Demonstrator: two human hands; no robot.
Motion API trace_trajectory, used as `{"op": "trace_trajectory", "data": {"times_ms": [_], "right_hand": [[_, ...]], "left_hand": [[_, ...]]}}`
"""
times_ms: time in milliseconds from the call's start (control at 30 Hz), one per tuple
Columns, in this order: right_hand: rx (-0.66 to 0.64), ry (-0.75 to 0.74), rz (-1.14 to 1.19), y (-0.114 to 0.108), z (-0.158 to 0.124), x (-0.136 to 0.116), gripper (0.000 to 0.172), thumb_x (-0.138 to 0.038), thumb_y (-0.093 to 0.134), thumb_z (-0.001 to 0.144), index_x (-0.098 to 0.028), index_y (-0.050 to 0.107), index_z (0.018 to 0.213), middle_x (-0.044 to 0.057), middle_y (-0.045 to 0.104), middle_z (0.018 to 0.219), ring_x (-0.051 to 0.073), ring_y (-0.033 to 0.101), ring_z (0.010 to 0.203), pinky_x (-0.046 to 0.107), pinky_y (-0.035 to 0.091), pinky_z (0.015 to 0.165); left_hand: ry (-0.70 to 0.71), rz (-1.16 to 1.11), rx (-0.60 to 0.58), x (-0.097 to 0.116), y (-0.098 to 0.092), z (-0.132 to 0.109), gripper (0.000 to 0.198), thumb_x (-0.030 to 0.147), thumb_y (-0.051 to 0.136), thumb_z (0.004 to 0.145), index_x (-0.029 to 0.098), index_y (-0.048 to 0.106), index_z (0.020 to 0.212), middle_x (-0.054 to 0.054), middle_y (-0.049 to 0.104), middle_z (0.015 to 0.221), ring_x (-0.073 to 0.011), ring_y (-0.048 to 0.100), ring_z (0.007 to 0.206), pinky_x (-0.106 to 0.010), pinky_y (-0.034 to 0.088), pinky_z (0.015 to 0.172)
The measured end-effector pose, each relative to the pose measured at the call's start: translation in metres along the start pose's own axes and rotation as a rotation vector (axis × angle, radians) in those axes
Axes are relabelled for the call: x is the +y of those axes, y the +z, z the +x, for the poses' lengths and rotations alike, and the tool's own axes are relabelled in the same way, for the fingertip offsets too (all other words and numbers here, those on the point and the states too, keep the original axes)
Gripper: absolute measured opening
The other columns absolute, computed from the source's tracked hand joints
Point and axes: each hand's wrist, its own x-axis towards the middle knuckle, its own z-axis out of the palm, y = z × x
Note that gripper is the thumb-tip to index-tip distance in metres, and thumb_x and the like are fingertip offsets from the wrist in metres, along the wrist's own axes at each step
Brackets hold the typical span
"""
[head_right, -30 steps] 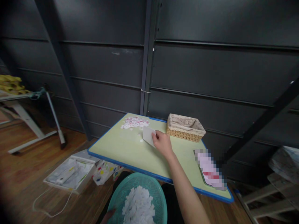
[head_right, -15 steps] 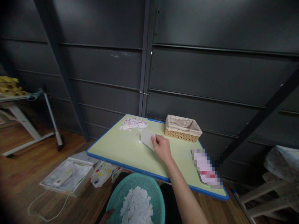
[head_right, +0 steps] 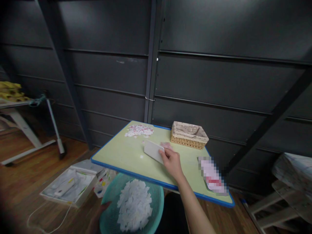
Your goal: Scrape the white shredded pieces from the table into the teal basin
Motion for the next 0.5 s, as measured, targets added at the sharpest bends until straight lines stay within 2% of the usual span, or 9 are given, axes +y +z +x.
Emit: {"op": "trace_trajectory", "data": {"times_ms": [33, 100, 200, 333, 400, 500], "right_hand": [[0.033, 0.005, -0.002, 0.001, -0.001, 0.001, 0.041, -0.045, 0.045, 0.086, -0.016, 0.054, 0.058, -0.003, 0.044, 0.049, 0.010, 0.037, 0.047, 0.022, 0.026, 0.047], [0.074, 0.004, -0.027, 0.005, -0.003, 0.002, 0.041, -0.045, 0.043, 0.087, -0.016, 0.058, 0.061, -0.002, 0.049, 0.051, 0.011, 0.042, 0.048, 0.022, 0.029, 0.048], [0.077, -0.030, -0.087, 0.014, -0.005, 0.002, 0.042, -0.042, 0.042, 0.088, -0.016, 0.064, 0.065, 0.002, 0.059, 0.055, 0.013, 0.049, 0.049, 0.023, 0.034, 0.050], [0.113, -0.043, -0.118, 0.022, -0.003, 0.002, 0.036, -0.037, 0.043, 0.088, -0.017, 0.070, 0.077, 0.006, 0.069, 0.068, 0.017, 0.058, 0.055, 0.025, 0.041, 0.054], [0.091, -0.057, -0.120, 0.025, -0.001, 0.001, 0.032, -0.033, 0.044, 0.088, -0.018, 0.071, 0.087, 0.008, 0.072, 0.078, 0.019, 0.063, 0.062, 0.027, 0.045, 0.059], [-0.028, -0.099, -0.115, 0.027, 0.000, -0.002, 0.029, -0.027, 0.043, 0.087, -0.019, 0.070, 0.098, 0.009, 0.072, 0.089, 0.020, 0.066, 0.070, 0.029, 0.048, 0.064]], "left_hand": [[0.069, 0.026, 0.039, 0.004, 0.003, -0.003, 0.066, 0.024, 0.063, 0.072, 0.006, 0.042, 0.131, -0.011, 0.076, 0.083, -0.0332, 0.068, 0.088, -0.045, 0.053, 0.080], [0.118, 0.040, 0.033, 0.012, 0.008, -0.007, 0.059, 0.022, 0.063, 0.072, 0.003, 0.047, 0.127, -0.011, 0.076, 0.079, -0.0322, 0.068, 0.087, -0.044, 0.053, 0.081], [0.055, 0.014, -0.008, 0.019, 0.009, -0.009, 0.054, 0.020, 0.062, 0.072, 0.003, 0.051, 0.122, -0.011, 0.075, 0.072, -0.0324, 0.069, 0.083, -0.043, 0.054, 0.078], [0.070, 0.028, -0.007, 0.023, 0.008, -0.007, 0.055, 0.020, 0.063, 0.071, 0.003, 0.051, 0.122, -0.012, 0.076, 0.075, -0.0327, 0.069, 0.078, -0.044, 0.055, 0.074], [0.065, 0.045, 0.025, 0.024, 0.008, -0.007, 0.054, 0.017, 0.064, 0.069, 0.003, 0.051, 0.121, -0.012, 0.076, 0.075, -0.0327, 0.070, 0.077, -0.045, 0.056, 0.072], [0.071, 0.044, 0.045, 0.027, 0.008, -0.008, 0.050, 0.016, 0.062, 0.072, 0.004, 0.052, 0.119, -0.010, 0.075, 0.072, -0.0316, 0.070, 0.075, -0.043, 0.056, 0.071]]}}
